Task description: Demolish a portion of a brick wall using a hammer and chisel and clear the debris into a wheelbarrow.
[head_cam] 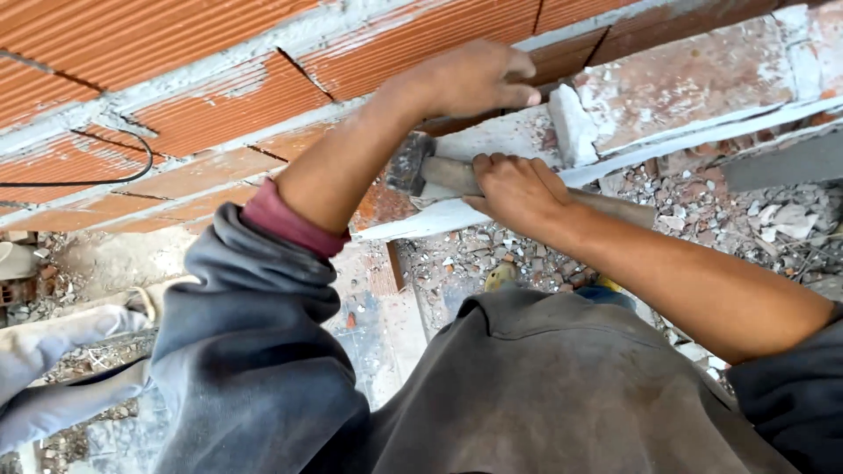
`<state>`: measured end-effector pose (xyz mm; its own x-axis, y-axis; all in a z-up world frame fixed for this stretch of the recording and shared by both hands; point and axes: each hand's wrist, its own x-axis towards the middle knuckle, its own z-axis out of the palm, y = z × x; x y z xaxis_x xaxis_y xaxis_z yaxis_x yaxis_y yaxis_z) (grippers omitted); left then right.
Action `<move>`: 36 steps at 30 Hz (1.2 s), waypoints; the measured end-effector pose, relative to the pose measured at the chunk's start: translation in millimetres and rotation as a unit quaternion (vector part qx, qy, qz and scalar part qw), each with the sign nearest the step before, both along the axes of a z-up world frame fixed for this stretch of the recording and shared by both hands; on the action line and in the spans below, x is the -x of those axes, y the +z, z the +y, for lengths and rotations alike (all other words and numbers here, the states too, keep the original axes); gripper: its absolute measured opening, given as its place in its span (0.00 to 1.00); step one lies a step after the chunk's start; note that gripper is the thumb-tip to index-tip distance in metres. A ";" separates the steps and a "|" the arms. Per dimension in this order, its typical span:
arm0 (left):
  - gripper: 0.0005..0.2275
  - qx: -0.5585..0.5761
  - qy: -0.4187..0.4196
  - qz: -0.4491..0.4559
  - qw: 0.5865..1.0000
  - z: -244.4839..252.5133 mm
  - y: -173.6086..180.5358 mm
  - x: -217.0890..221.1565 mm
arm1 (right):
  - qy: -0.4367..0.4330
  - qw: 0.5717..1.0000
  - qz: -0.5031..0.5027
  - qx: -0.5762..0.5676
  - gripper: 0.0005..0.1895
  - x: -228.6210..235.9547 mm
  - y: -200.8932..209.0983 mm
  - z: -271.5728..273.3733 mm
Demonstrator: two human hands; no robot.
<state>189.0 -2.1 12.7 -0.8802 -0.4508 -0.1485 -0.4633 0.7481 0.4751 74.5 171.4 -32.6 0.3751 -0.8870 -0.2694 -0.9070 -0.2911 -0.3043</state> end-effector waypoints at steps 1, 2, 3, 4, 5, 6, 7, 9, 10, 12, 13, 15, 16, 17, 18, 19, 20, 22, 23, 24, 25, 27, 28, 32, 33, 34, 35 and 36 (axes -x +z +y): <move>0.16 0.009 0.003 0.030 1.000 2.0 -10.1 -3.6 | 0.002 0.998 0.004 0.064 0.26 1.9 -16.9 -0.7; 0.16 0.018 0.005 0.059 0.998 4.2 -20.6 -6.4 | 0.005 0.992 0.007 0.129 0.27 4.7 -34.1 -1.3; 0.16 0.015 0.007 0.063 0.998 6.1 -26.6 -5.1 | 0.006 0.992 0.011 0.126 0.27 2.5 -32.3 3.1; 0.19 0.030 0.008 0.058 0.998 8.2 -32.5 -2.7 | -0.001 0.988 0.021 0.153 0.27 1.5 -30.2 7.7; 0.22 0.048 0.007 0.054 0.997 7.9 -36.4 2.5 | -0.011 0.982 0.033 0.184 0.28 2.2 -27.3 10.2; 0.22 0.048 0.006 0.058 0.997 11.1 -38.5 2.4 | -0.012 0.982 0.037 0.184 0.28 0.6 -32.8 16.6; 0.17 0.040 -0.011 0.098 0.994 12.1 -39.4 7.3 | -0.005 0.972 0.040 0.230 0.30 1.4 -37.8 22.0; 0.13 0.031 -0.045 0.147 0.988 15.5 -38.6 21.8 | -0.012 0.960 0.056 0.276 0.32 3.5 -37.5 32.4; 0.17 0.049 -0.031 0.123 0.991 18.0 -37.4 30.7 | -0.004 0.956 0.050 0.288 0.30 3.9 -32.7 37.1; 0.21 0.062 -0.032 0.105 0.992 27.7 -46.5 48.3 | -0.009 0.954 0.052 0.297 0.28 13.8 -33.4 50.5; 0.26 0.040 -0.036 0.082 0.995 28.1 -52.9 56.7 | 0.020 0.936 0.042 0.348 0.21 24.5 -37.0 51.9; 0.32 0.019 -0.048 0.063 0.997 40.6 -58.8 71.5 | 0.044 0.916 0.040 0.397 0.15 59.5 -8.2 53.1; 0.40 0.061 -0.032 0.036 0.997 52.9 -58.6 77.3 | 0.029 0.946 0.047 0.319 0.14 83.2 24.0 53.5; 0.50 0.105 -0.011 0.010 0.994 63.2 -58.3 80.9 | 0.018 0.969 0.052 0.241 0.14 106.1 56.1 51.5; 0.50 0.107 -0.014 0.013 0.994 68.4 -52.7 82.4 | 0.015 0.968 0.056 0.243 0.14 137.0 63.4 43.2; 0.54 0.082 0.000 0.016 0.997 75.8 -47.5 81.7 | 0.005 0.975 0.088 0.206 0.19 167.3 70.6 35.3; 0.60 0.057 0.013 0.018 0.998 83.2 -42.8 80.9 | -0.004 0.978 0.120 0.168 0.24 197.5 77.6 27.3; 0.64 0.044 0.028 -0.036 0.998 86.4 -39.2 80.8 | 0.003 0.978 0.138 0.156 0.40 237.2 62.1 4.0; 0.68 0.028 0.045 -0.092 0.994 90.1 -37.6 80.7 | 0.012 0.978 0.154 0.141 0.60 257.5 54.1 -6.1; 0.68 0.026 0.044 -0.092 0.994 91.5 -37.3 79.9 | 0.012 0.978 0.154 0.140 0.60 260.5 48.7 -16.4; 0.69 0.026 0.063 -0.098 0.993 92.0 -37.3 78.0 | 0.033 0.984 0.147 0.097 0.69 262.4 42.7 -27.7; 0.71 0.028 0.083 -0.103 0.991 91.8 -45.4 77.0 | 0.054 0.987 0.141 0.056 0.80 262.9 27.6 -46.9; 0.71 0.009 0.098 -0.098 0.990 91.0 -53.4 77.7 | 0.078 0.984 0.154 0.037 0.85 261.2 18.6 -55.0; 0.66 -0.006 0.118 -0.067 0.991 89.9 -60.1 80.0 | 0.090 0.977 0.193 -0.011 0.85 257.2 13.1 -73.7; 0.66 -0.007 0.121 -0.066 0.990 89.9 -58.5 77.7 | 0.094 0.977 0.193 -0.012 0.85 254.2 18.7 -73.7; 0.65 -0.016 0.128 -0.057 0.990 90.2 -56.5 75.7 | 0.109 0.974 0.196 0.018 0.80 251.4 24.6 -73.3; 0.64 -0.020 0.131 -0.049 0.990 86.9 -52.8 73.7 | 0.119 0.972 0.197 0.050 0.76 248.6 31.2 -74.1; 0.64 -0.017 0.131 -0.050 0.990 88.2 -44.3 66.6 | 0.118 0.972 0.196 0.053 0.76 245.3 39.0 -73.2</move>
<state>122.4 86.1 -31.5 -0.7144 -0.6547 -0.2469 -0.6846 0.5811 0.4400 -170.8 98.2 6.4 0.4587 -0.8192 -0.3442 -0.8509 -0.5165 0.0953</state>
